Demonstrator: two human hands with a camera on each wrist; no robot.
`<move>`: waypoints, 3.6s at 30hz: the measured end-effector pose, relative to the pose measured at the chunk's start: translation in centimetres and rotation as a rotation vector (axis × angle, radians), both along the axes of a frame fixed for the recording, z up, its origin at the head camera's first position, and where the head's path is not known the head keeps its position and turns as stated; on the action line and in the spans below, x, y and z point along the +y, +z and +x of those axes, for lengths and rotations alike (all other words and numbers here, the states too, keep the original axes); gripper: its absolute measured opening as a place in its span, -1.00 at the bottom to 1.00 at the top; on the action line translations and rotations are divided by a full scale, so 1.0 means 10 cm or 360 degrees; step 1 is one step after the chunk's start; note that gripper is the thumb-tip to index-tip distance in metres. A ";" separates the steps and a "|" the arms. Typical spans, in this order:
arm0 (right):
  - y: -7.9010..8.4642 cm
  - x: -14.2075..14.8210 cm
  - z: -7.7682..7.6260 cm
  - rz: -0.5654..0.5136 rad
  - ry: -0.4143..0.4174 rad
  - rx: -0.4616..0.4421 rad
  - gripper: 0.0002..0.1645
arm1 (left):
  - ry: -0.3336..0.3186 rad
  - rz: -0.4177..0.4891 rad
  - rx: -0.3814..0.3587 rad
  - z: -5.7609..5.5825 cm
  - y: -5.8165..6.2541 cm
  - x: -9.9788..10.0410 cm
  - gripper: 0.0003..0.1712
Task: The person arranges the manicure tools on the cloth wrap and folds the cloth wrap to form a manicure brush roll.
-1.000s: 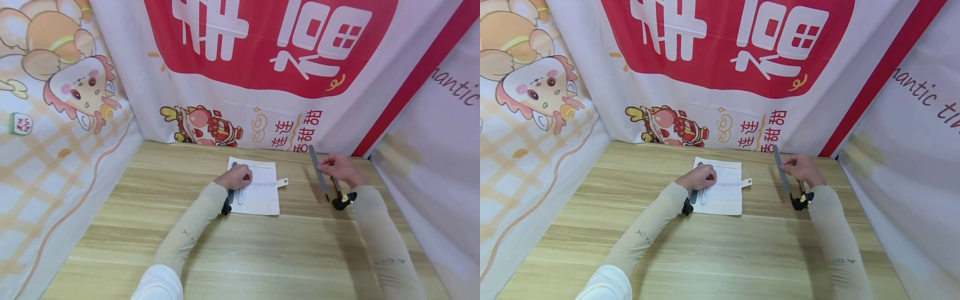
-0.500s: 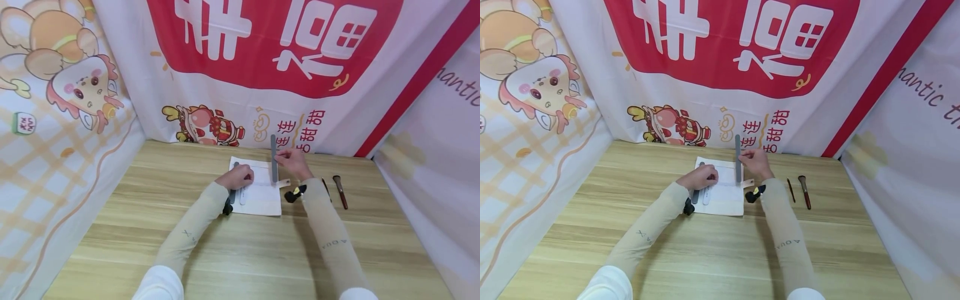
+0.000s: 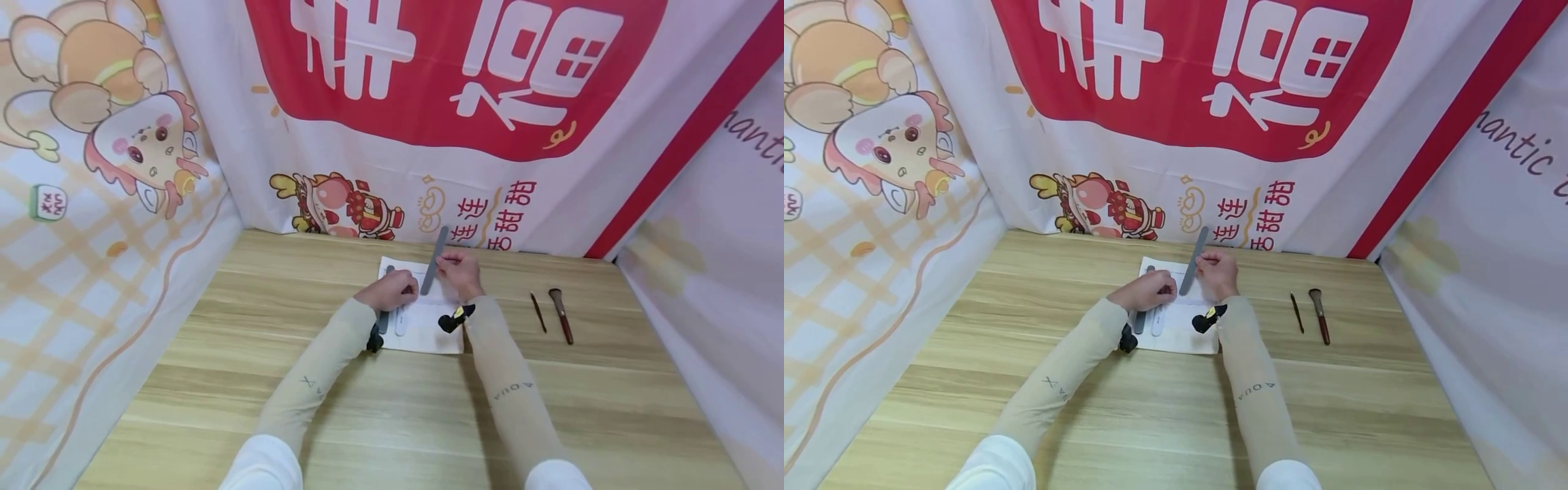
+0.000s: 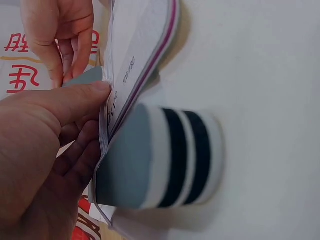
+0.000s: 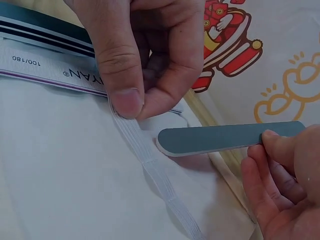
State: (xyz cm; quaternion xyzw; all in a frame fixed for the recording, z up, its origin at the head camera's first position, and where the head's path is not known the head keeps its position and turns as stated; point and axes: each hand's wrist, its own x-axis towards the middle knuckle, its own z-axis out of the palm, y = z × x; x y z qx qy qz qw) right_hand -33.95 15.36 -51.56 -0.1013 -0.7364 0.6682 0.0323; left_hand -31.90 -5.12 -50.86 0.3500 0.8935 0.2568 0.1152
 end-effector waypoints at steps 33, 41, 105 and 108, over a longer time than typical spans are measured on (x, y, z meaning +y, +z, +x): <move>0.27 -0.16 0.19 0.0687 0.0528 -0.0571 -0.79 | 0.0045 0.0004 -0.0001 0.00 -0.05 -0.06 -0.86; 0.22 -0.21 0.14 0.0801 0.0406 -0.0506 -0.75 | 0.0035 0.0047 -0.0011 0.04 -0.02 -0.06 -0.85; 0.29 2.15 0.76 0.1499 0.0313 -0.0451 -0.77 | -0.0023 -0.0088 -0.0075 -0.02 0.01 0.20 -0.92; 0.29 2.14 0.76 0.1573 0.0343 -0.0389 -0.76 | -0.0038 -0.0083 -0.0060 -0.02 0.01 0.22 -0.92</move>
